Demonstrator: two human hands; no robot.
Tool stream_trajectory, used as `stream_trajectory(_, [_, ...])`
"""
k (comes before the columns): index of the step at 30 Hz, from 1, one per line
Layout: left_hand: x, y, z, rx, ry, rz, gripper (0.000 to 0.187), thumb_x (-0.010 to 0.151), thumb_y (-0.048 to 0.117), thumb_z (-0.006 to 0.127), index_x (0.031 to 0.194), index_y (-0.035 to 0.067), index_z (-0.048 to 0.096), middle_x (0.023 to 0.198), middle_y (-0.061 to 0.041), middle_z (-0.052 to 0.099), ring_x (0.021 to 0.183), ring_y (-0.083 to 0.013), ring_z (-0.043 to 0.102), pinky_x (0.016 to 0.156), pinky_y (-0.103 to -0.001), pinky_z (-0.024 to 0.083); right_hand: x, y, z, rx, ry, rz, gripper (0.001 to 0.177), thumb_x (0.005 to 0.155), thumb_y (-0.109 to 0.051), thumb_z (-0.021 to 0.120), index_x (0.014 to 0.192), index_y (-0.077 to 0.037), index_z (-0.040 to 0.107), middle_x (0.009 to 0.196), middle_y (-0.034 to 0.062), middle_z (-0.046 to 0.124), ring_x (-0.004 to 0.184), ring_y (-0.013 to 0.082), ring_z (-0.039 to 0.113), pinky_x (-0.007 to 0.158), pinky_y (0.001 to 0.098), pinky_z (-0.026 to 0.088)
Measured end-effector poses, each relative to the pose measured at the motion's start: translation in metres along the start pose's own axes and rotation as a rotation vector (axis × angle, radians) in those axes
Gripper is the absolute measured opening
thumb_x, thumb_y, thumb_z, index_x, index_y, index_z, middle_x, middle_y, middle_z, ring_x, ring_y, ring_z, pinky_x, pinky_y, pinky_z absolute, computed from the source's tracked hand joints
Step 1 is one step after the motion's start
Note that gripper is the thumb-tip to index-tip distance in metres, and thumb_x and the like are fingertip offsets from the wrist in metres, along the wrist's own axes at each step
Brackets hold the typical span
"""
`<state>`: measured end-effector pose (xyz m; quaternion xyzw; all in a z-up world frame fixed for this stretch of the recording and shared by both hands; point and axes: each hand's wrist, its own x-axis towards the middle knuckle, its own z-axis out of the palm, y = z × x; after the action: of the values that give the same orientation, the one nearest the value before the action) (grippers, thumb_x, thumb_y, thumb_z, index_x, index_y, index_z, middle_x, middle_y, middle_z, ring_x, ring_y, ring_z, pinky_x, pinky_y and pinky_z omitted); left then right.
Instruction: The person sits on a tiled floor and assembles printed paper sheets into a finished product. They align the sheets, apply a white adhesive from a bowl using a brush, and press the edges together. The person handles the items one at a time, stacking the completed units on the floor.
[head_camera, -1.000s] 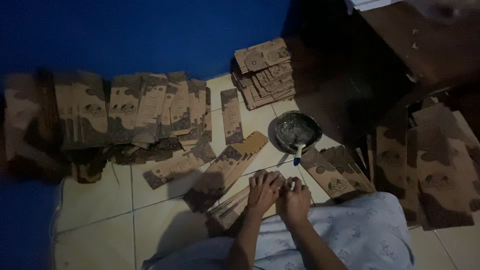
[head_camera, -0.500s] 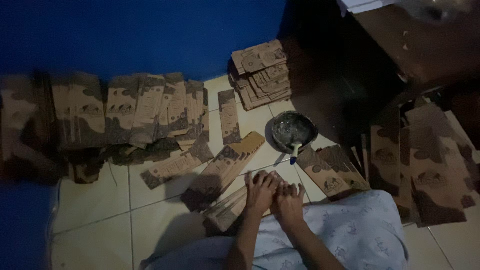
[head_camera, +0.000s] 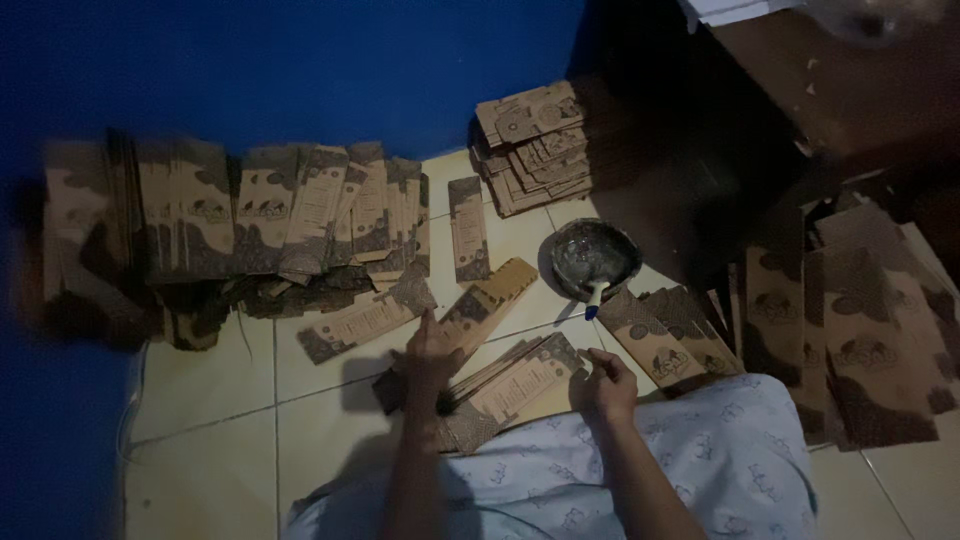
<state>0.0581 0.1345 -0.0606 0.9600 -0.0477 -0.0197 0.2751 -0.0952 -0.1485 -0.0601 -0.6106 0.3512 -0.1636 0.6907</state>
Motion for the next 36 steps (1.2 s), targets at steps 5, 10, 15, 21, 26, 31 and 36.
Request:
stream_trajectory(5, [-0.025, 0.05, -0.034, 0.123, 0.088, 0.116, 0.118, 0.064, 0.029, 0.091, 0.163, 0.018, 0.028, 0.144, -0.02, 0.048, 0.13, -0.0417, 0.046, 0.11, -0.059, 0.036, -0.007, -0.014, 0.002, -0.035, -0.021, -0.047, 0.025, 0.098, -0.008, 0.061, 0.12, 0.001, 0.071, 0.108, 0.0122, 0.074, 0.094, 0.0164, 0.067, 0.084, 0.0281, 0.052])
stream_trajectory(10, [-0.059, 0.135, -0.021, 0.002, -0.266, 0.248, 0.124, 0.059, 0.026, 0.099, 0.162, 0.021, 0.03, 0.153, -0.022, 0.038, 0.136, -0.0427, 0.037, 0.11, -0.054, 0.037, 0.006, 0.0, 0.005, 0.38, -0.187, 0.416, 0.028, 0.098, -0.014, 0.062, 0.125, -0.008, 0.067, 0.091, 0.0069, 0.071, 0.077, 0.016, 0.062, 0.069, 0.031, 0.05])
stream_trajectory(15, [-0.044, 0.153, 0.021, -0.016, -0.544, 0.211, 0.108, 0.068, 0.021, 0.09, 0.159, 0.022, 0.031, 0.148, -0.018, 0.04, 0.137, -0.0388, 0.042, 0.112, -0.049, 0.042, 0.02, 0.041, 0.004, 0.318, -0.295, 0.079, 0.019, 0.095, -0.003, 0.071, 0.11, 0.003, 0.06, 0.08, 0.0068, 0.063, 0.069, 0.0187, 0.06, 0.062, 0.0346, 0.051])
stream_trajectory(21, [-0.043, 0.146, 0.047, 0.148, -0.351, 0.469, 0.078, 0.086, 0.021, 0.073, 0.158, 0.023, 0.042, 0.138, -0.014, 0.051, 0.133, -0.0366, 0.047, 0.109, -0.056, 0.04, -0.027, -0.031, 0.012, -0.533, -0.009, -0.377, 0.035, 0.076, -0.003, 0.069, 0.111, -0.003, 0.07, 0.076, 0.0119, 0.068, 0.068, 0.0277, 0.068, 0.062, 0.0382, 0.054])
stream_trajectory(26, [-0.056, 0.148, 0.049, 0.294, -0.187, 0.593, 0.078, 0.085, 0.028, 0.074, 0.156, 0.031, 0.043, 0.131, -0.016, 0.051, 0.122, -0.0385, 0.047, 0.096, -0.056, 0.041, -0.033, -0.045, 0.024, -0.942, 0.106, -0.691, 0.024, 0.079, -0.003, 0.069, 0.102, -0.002, 0.075, 0.073, 0.0191, 0.064, 0.069, 0.0371, 0.063, 0.062, 0.0449, 0.052])
stream_trajectory(31, [-0.058, 0.139, 0.061, 0.298, -0.149, 0.659, 0.064, 0.088, 0.03, 0.071, 0.149, 0.031, 0.052, 0.131, -0.011, 0.053, 0.118, -0.0357, 0.048, 0.095, -0.056, 0.04, -0.039, -0.043, 0.027, -0.9, 0.117, -0.769, 0.01, 0.092, -0.006, 0.065, 0.093, 0.0, 0.073, 0.083, 0.0215, 0.063, 0.077, 0.0378, 0.061, 0.07, 0.0464, 0.05])
stream_trajectory(36, [-0.061, 0.125, 0.074, 0.194, -0.075, 0.677, 0.051, 0.091, 0.024, 0.067, 0.141, 0.027, 0.061, 0.138, -0.004, 0.056, 0.13, -0.0337, 0.046, 0.104, -0.058, 0.037, -0.037, -0.052, 0.024, -0.973, -0.007, -0.896, 0.016, 0.078, -0.014, 0.066, 0.086, 0.0, 0.068, 0.086, 0.0158, 0.065, 0.085, 0.0379, 0.063, 0.072, 0.0465, 0.049])
